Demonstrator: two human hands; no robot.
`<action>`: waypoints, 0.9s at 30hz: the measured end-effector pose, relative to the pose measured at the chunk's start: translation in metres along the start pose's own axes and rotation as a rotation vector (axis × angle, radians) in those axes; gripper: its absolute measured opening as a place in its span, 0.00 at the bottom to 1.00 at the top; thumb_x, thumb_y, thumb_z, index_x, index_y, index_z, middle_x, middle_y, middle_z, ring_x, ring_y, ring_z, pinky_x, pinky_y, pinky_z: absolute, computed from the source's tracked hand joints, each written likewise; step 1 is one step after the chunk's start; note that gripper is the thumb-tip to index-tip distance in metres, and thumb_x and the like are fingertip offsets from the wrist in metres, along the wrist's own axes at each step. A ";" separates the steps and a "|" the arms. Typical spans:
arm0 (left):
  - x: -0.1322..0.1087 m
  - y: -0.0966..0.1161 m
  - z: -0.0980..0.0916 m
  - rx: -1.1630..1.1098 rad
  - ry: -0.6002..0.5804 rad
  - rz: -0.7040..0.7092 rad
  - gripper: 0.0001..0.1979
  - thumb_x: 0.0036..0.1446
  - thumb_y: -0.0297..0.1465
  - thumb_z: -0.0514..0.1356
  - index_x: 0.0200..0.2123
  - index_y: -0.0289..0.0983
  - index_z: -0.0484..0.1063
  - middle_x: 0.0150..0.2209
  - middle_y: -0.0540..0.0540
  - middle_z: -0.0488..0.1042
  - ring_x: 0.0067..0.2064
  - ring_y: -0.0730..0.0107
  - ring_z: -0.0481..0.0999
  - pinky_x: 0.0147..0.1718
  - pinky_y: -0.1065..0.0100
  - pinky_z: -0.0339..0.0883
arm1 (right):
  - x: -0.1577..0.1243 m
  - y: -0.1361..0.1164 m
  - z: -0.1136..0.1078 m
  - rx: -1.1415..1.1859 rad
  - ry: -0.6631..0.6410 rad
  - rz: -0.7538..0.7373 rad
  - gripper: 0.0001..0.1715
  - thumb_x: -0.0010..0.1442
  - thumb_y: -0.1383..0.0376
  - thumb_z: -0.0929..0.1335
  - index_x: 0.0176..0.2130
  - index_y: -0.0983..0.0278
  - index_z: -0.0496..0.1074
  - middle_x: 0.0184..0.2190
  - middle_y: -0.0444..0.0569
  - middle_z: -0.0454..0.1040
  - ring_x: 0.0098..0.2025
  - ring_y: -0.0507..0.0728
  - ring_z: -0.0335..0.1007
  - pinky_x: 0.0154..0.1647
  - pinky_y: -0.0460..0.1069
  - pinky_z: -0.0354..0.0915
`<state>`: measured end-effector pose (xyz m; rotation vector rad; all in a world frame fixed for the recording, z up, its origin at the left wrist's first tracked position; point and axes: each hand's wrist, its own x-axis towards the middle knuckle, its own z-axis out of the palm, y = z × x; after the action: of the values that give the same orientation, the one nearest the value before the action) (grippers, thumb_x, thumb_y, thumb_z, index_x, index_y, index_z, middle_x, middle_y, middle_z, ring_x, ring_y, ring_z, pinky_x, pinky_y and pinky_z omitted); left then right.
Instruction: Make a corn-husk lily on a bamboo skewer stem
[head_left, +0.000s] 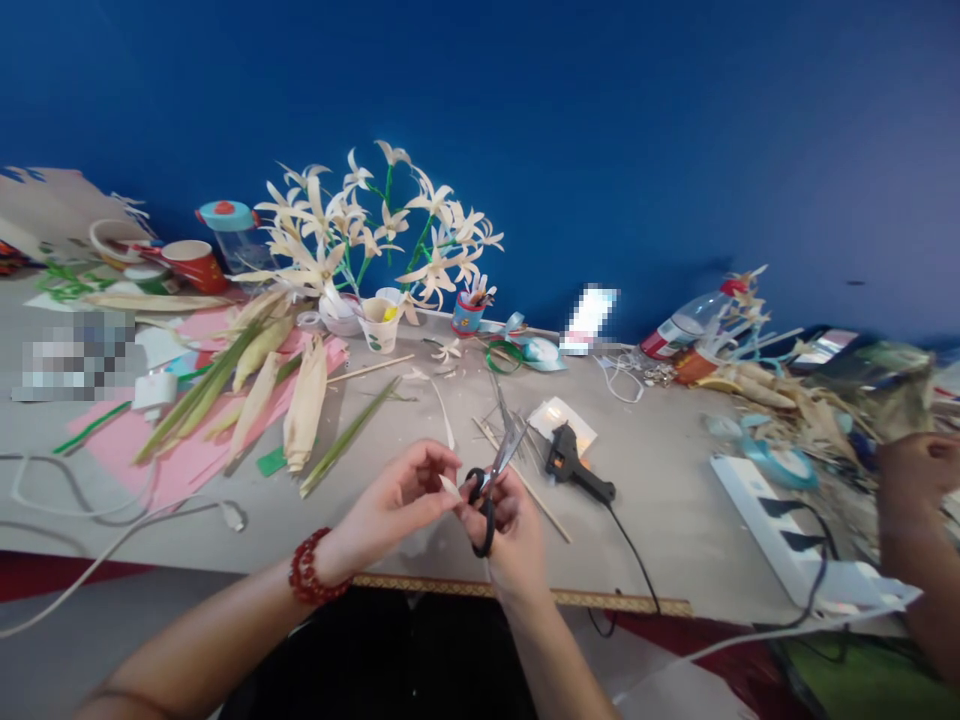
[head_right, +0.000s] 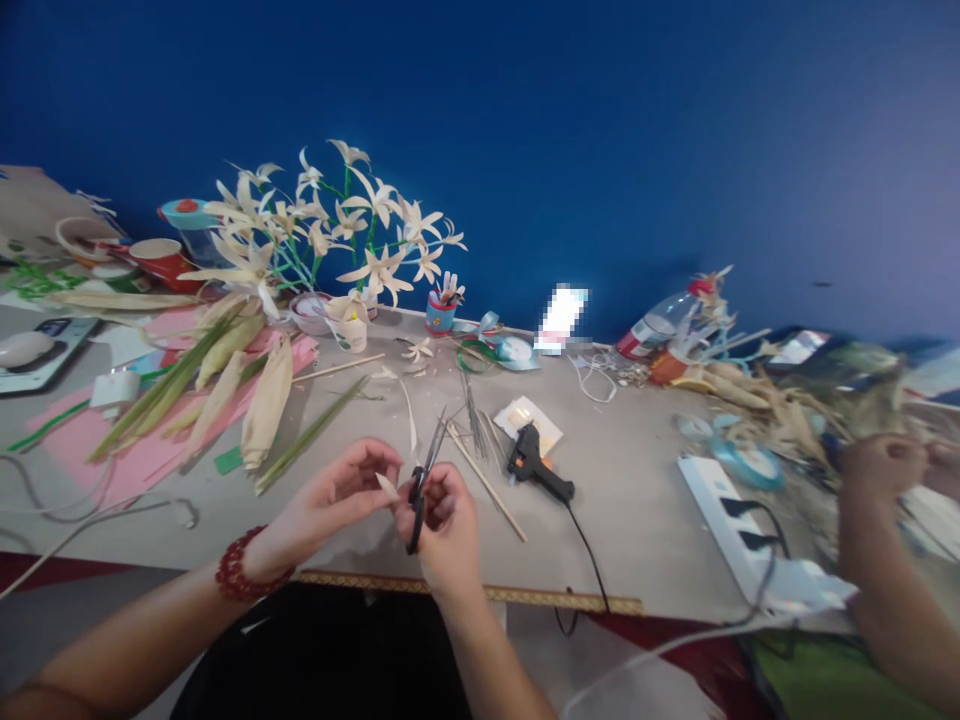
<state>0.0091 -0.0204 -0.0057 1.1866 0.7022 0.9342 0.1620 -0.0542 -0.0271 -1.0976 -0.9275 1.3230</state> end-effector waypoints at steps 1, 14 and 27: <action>0.000 -0.002 0.002 -0.006 0.018 0.016 0.07 0.57 0.31 0.62 0.39 0.37 0.71 0.37 0.47 0.67 0.39 0.68 0.69 0.39 0.69 0.64 | 0.000 0.001 0.001 0.020 0.015 -0.012 0.22 0.45 0.64 0.77 0.32 0.61 0.63 0.27 0.40 0.72 0.24 0.48 0.62 0.24 0.42 0.57; 0.003 0.001 -0.002 -0.069 0.139 0.004 0.05 0.59 0.28 0.61 0.30 0.36 0.68 0.32 0.50 0.68 0.35 0.72 0.68 0.38 0.71 0.63 | -0.019 0.010 -0.028 -0.105 -0.343 0.193 0.31 0.47 0.45 0.76 0.33 0.62 0.62 0.27 0.41 0.64 0.28 0.49 0.57 0.29 0.45 0.54; 0.005 -0.001 0.003 -0.140 0.167 -0.002 0.07 0.58 0.28 0.62 0.28 0.36 0.67 0.30 0.51 0.68 0.33 0.73 0.69 0.37 0.70 0.63 | -0.021 0.011 -0.025 -0.086 -0.330 0.225 0.33 0.44 0.42 0.76 0.31 0.62 0.61 0.26 0.39 0.62 0.27 0.49 0.55 0.28 0.44 0.52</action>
<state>0.0141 -0.0176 -0.0057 0.9922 0.7584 1.0721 0.1825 -0.0774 -0.0423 -1.0914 -1.1357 1.6979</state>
